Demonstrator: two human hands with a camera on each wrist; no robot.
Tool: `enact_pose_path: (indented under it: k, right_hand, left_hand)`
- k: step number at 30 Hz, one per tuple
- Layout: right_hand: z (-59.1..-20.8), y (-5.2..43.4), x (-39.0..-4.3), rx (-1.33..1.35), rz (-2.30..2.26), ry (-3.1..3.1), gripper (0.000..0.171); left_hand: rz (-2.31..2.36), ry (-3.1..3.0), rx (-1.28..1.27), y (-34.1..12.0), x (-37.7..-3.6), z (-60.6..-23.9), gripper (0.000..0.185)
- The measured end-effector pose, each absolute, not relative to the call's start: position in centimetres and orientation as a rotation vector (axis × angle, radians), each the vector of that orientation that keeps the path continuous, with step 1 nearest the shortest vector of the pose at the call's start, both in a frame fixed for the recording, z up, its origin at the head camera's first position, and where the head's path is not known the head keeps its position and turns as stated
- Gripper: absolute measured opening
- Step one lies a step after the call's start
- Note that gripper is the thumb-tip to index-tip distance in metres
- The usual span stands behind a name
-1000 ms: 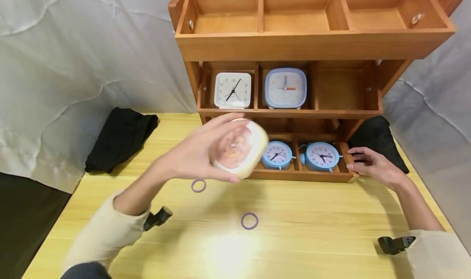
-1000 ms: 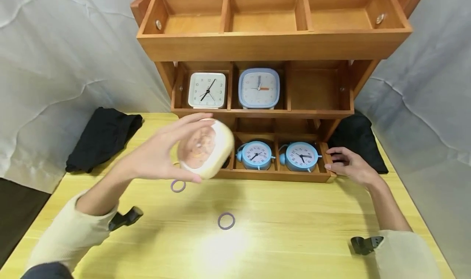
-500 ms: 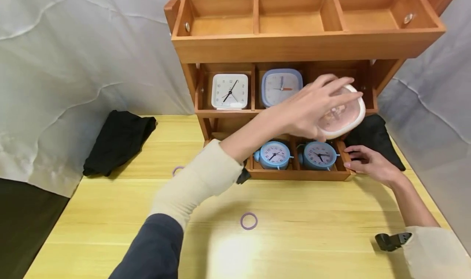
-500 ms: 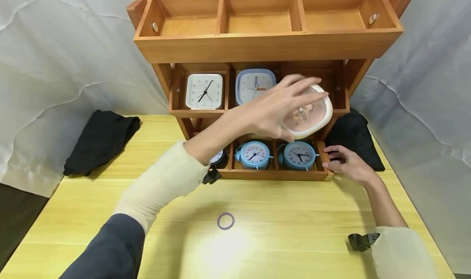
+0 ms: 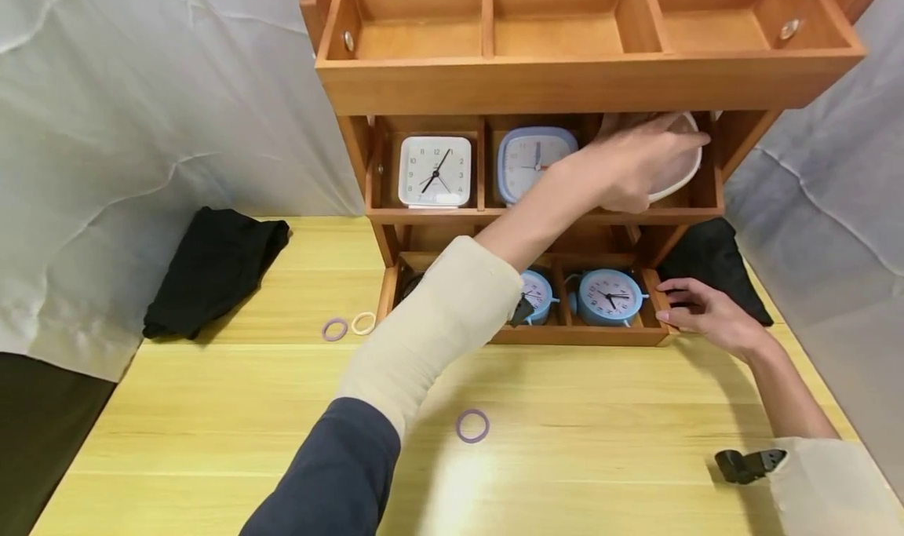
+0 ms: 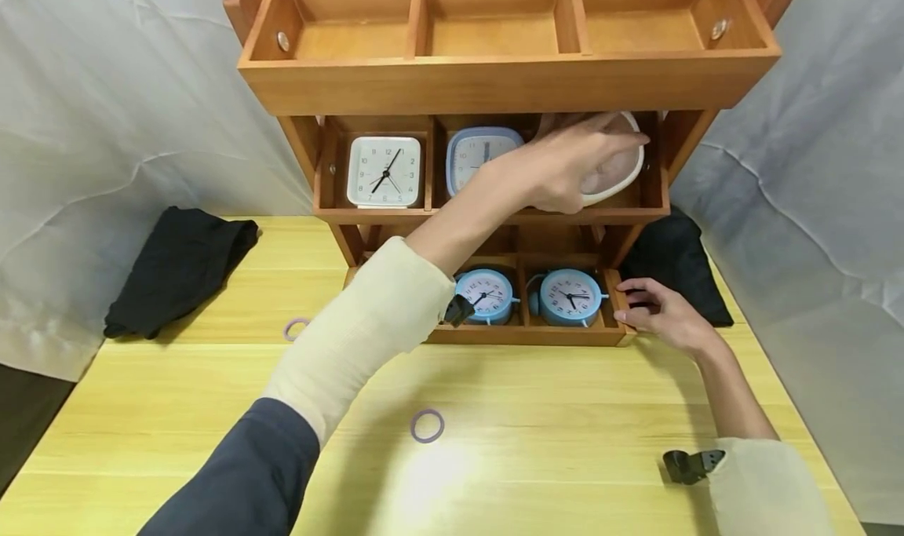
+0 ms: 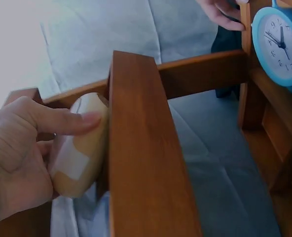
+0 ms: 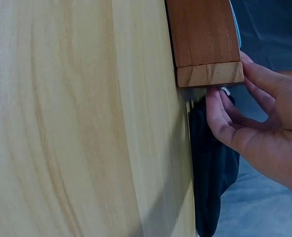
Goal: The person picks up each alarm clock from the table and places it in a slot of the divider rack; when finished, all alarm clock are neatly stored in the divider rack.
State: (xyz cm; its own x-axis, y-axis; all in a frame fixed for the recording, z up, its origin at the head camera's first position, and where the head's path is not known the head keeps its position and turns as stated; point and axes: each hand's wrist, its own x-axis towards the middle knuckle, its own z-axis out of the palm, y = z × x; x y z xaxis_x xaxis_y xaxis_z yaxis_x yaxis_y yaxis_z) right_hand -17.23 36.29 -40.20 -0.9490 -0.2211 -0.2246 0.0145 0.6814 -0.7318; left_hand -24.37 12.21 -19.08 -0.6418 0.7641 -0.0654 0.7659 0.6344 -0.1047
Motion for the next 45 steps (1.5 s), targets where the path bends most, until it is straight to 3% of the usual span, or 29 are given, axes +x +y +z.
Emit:
enact_pose_path:
  k: [7, 18, 27, 33, 40, 45]
  right_hand:
    - [-40.2, 35.7, -16.7, -0.161, -1.166, 2.602, 0.054]
    - [-40.3, 34.5, -17.4, -0.215, -1.148, 2.586, 0.055]
    - [-40.0, 35.2, -17.4, -0.206, -1.16, 2.567, 0.056]
    - [-40.1, 35.6, -17.6, -0.214, -1.167, 2.567, 0.056]
    - [-40.9, 35.8, -17.0, -0.246, -1.135, 2.604, 0.052]
    - [-40.6, 35.7, -16.6, -0.282, -1.005, 2.701, 0.05]
  left_hand:
    - [-0.265, 2.746, 1.199, 13.4, -24.8, -18.8, 0.078]
    - [-0.167, 2.8, 1.134, 12.4, -25.7, -20.6, 0.055]
    - [-0.152, 2.896, 0.991, 12.8, -25.3, -20.8, 0.055]
    - [-0.163, 2.974, 1.12, 12.1, -24.2, -21.3, 0.055]
    - [0.044, 2.947, 1.723, 5.3, -18.7, -22.7, 0.049]
    - [0.373, 2.822, 1.73, -3.5, -15.2, -25.8, 0.05]
